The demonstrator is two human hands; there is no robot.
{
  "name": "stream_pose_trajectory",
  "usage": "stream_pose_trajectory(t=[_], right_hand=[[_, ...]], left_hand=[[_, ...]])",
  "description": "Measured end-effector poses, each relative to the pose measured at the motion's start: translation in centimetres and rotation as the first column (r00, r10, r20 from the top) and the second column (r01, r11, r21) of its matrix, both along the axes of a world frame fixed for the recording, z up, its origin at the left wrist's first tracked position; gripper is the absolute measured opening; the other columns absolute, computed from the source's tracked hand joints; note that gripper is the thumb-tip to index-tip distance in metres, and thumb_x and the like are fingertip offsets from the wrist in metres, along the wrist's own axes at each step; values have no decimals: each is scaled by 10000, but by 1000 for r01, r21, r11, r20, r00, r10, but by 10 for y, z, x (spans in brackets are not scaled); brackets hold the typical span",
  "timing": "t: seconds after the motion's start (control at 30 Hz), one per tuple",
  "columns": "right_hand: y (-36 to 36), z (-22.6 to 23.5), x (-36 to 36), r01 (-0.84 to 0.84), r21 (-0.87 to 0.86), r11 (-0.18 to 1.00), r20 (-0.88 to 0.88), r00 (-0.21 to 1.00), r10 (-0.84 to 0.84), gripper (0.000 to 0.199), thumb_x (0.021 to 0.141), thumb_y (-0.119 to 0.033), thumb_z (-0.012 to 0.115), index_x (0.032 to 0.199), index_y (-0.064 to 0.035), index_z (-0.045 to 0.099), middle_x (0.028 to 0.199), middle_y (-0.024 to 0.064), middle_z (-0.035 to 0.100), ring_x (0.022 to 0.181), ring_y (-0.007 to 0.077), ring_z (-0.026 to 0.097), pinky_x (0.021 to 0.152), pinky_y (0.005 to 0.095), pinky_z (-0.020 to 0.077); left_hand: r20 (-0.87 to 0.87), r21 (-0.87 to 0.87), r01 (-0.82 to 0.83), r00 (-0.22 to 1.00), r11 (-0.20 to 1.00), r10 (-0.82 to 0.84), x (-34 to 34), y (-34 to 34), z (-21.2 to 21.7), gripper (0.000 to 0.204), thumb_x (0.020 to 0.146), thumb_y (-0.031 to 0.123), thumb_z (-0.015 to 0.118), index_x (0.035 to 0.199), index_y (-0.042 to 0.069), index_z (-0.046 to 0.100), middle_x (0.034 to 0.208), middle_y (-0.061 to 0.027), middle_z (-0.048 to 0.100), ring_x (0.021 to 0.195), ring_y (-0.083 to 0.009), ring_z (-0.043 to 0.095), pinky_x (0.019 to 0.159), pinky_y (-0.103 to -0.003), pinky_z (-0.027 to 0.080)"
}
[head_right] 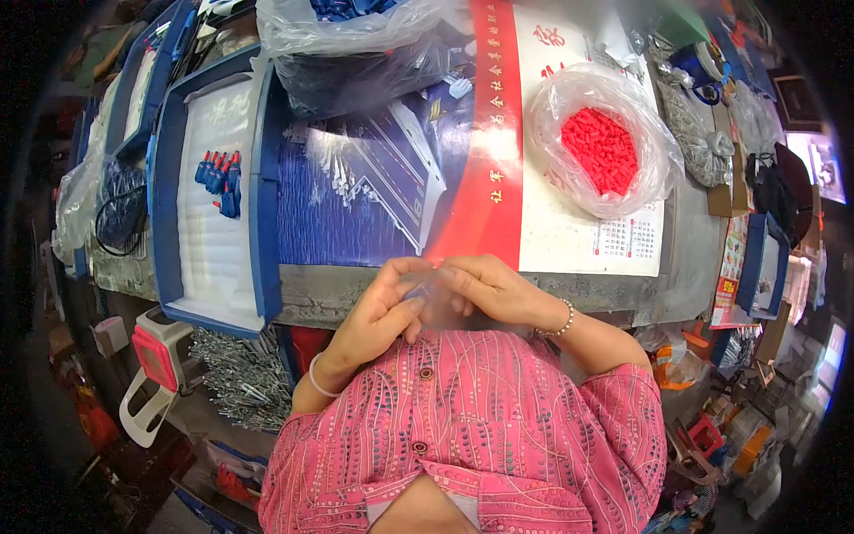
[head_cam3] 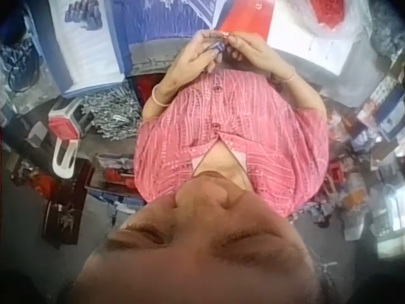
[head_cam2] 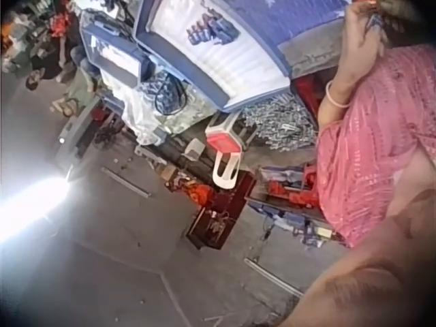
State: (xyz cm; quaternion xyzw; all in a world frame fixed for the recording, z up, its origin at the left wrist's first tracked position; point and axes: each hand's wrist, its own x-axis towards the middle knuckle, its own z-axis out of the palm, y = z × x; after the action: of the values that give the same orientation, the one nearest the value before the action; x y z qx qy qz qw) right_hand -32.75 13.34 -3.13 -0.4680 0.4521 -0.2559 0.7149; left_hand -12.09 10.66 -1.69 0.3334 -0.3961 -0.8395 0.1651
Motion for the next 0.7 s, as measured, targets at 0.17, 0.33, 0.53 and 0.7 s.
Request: stream_pose_trajectory(t=[0.17, 0.33, 0.53, 0.7], right_hand=[[1, -9, 3, 83, 217, 973, 178, 976, -123, 350, 966, -324, 373, 858, -30, 530, 715, 28, 538, 617, 96, 529, 556, 218, 444], [-5, 1, 16, 74, 200, 977, 184, 977, -112, 391, 964, -360, 361, 855, -23, 528, 695, 30, 531, 614, 103, 512, 568, 234, 434], [2, -2, 15, 64, 67, 996, 7, 998, -65, 370, 955, -334, 382, 817, -20, 523, 675, 35, 525, 606, 101, 509, 564, 235, 428], [5, -11, 16, -133, -96, 987, -284, 953, 101, 258, 939, -221, 452, 836, 4, 526, 685, 44, 545, 644, 109, 554, 590, 242, 451]], left_hand=[[11, 17, 4, 1000, 1000, -5, 0, -4, -2, 402, 890, 19, 425, 1276, 44, 319, 911, -67, 541, 575, -64, 471, 539, -182, 393], [37, -53, -41, 998, 998, 43, 15, -2, 3, 389, 894, 34, 441, 1279, 35, 387, 931, -54, 567, 602, -60, 483, 564, -181, 407], [186, -454, -247, 913, 856, 362, 74, -26, 30, 298, 882, 36, 467, 1177, 8, 488, 899, -39, 562, 691, -83, 570, 631, -216, 469], [301, -681, -379, 635, 627, 711, 151, -108, 34, 260, 855, 72, 550, 1105, -2, 549, 891, -73, 575, 705, -125, 599, 631, -241, 480]])
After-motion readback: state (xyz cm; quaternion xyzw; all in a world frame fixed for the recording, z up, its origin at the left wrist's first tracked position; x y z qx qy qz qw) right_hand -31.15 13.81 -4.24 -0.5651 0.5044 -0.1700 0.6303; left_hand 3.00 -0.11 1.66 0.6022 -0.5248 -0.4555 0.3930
